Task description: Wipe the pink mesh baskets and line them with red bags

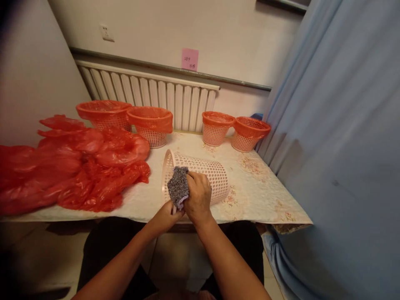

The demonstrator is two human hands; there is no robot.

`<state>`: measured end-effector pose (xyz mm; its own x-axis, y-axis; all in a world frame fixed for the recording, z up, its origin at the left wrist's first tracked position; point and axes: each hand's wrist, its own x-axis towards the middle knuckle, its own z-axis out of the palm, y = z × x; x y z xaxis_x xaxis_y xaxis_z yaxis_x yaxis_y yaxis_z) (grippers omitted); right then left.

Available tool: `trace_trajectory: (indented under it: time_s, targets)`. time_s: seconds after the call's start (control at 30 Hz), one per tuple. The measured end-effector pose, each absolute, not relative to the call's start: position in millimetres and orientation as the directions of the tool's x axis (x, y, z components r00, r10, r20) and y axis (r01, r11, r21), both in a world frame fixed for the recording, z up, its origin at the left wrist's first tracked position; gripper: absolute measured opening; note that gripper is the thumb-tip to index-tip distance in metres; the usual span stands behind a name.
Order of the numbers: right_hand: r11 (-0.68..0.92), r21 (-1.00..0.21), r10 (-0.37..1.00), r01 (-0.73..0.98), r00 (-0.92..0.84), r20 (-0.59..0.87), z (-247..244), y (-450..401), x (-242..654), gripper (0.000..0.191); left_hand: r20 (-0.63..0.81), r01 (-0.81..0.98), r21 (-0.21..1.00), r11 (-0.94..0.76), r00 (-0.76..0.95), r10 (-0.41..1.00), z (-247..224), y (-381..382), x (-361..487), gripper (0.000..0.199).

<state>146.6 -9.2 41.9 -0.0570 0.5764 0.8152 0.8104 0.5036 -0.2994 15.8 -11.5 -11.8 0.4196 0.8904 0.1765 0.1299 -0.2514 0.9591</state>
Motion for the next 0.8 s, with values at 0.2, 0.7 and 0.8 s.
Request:
trace_trajectory:
  time_s: [0.2,0.7,0.8]
  targets:
    - [0.494,-0.284,0.613,0.822,-0.098,0.784,44,2,164,0.022,0.238,-0.02,0.966,-0.259,0.464,0.853,-1,-9,18,0.043]
    - [-0.067,-0.417,0.624,0.906,0.364,0.692,1,25,270,0.019,0.175,-0.006,0.978,-0.207,0.561,0.809,-8,-12,5,0.047]
    - [0.11,-0.42,0.61,0.901,0.272,0.744,0,1,229,0.024,0.181,0.009,0.974,-0.226,0.568,0.803,-6,-12,5,0.042]
